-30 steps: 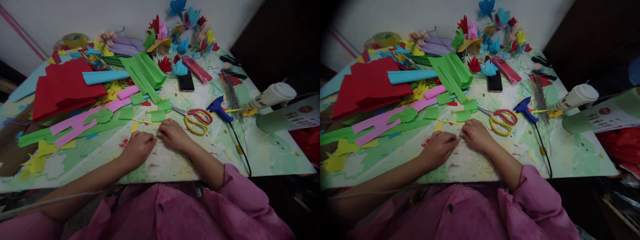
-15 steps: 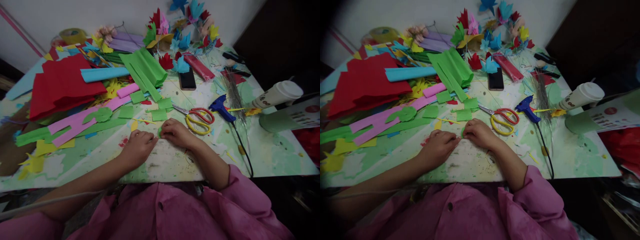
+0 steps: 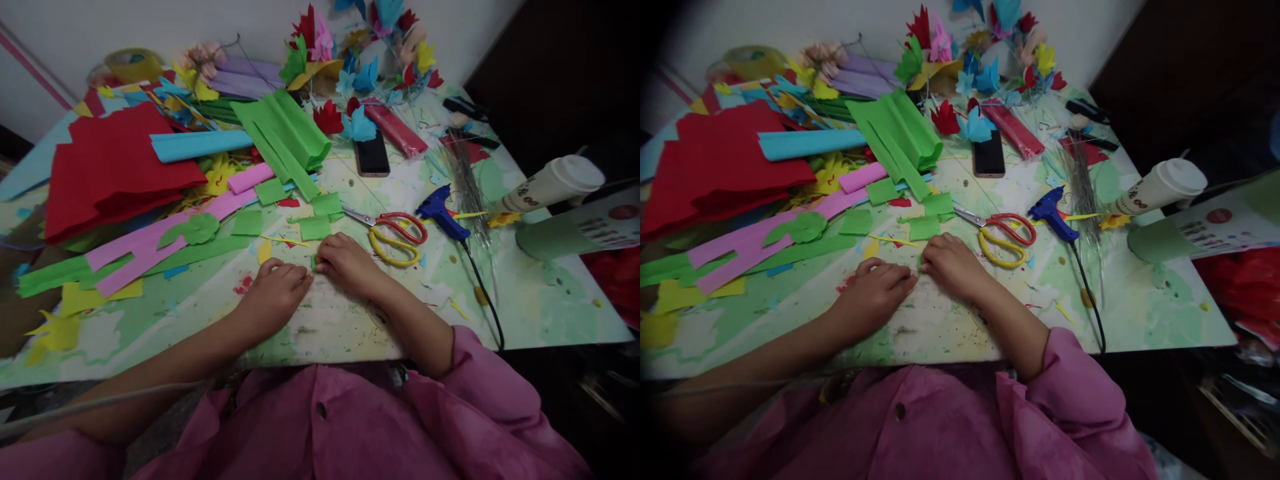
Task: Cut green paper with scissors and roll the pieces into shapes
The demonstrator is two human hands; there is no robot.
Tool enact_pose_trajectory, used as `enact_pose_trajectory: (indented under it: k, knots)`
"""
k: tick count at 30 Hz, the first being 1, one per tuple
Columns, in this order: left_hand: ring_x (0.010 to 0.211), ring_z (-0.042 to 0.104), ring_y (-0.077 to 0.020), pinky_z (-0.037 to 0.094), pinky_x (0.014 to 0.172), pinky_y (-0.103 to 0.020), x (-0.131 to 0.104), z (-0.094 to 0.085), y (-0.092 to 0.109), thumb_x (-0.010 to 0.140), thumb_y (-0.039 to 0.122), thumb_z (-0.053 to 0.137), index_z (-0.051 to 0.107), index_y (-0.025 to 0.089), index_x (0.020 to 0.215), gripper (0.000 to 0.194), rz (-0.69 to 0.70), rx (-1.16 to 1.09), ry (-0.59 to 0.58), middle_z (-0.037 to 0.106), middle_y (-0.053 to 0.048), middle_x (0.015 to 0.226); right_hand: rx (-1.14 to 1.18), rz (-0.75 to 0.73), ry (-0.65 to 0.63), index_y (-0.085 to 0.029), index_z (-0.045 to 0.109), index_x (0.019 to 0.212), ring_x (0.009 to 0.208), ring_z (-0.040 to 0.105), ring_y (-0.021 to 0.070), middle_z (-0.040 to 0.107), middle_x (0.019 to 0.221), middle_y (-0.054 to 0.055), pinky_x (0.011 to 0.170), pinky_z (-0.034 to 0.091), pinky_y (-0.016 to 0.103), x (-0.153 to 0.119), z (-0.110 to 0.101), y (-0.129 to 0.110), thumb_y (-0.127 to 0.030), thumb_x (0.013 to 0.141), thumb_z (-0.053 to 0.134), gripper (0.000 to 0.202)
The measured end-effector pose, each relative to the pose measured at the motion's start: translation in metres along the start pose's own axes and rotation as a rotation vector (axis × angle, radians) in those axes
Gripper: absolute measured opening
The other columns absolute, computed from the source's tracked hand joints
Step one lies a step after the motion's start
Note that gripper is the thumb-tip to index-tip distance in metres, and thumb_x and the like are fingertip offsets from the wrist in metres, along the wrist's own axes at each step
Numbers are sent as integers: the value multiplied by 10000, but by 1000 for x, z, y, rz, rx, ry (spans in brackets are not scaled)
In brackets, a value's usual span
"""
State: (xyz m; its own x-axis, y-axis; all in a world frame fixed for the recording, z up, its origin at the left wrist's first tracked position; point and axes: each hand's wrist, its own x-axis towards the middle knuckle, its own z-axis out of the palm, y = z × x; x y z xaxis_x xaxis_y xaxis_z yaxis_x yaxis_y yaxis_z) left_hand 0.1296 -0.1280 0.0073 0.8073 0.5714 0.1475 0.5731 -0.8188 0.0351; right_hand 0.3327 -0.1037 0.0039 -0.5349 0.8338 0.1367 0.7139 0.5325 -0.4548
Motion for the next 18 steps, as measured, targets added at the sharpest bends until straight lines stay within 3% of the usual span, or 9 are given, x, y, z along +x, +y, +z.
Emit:
enact_pose_trajectory:
  k: [10, 18]
  knots:
    - [875, 539, -206, 276, 835, -403, 1, 0, -2, 930, 209, 348, 595, 163, 1031, 270, -32, -49, -54, 633, -63, 951, -254, -47, -30, -139, 593, 824, 907, 390, 230, 544, 915, 93, 766, 289, 345, 5, 6, -2, -310, 880, 523, 193]
    - [858, 530, -200, 280, 807, -397, 0, 0, -4, 934, 229, 354, 605, 170, 1007, 267, -37, -66, -39, 624, -54, 926, -293, -51, -24, -124, 603, 855, 931, 371, 249, 536, 943, 118, 823, 275, 380, 4, 6, -5, -290, 891, 479, 211]
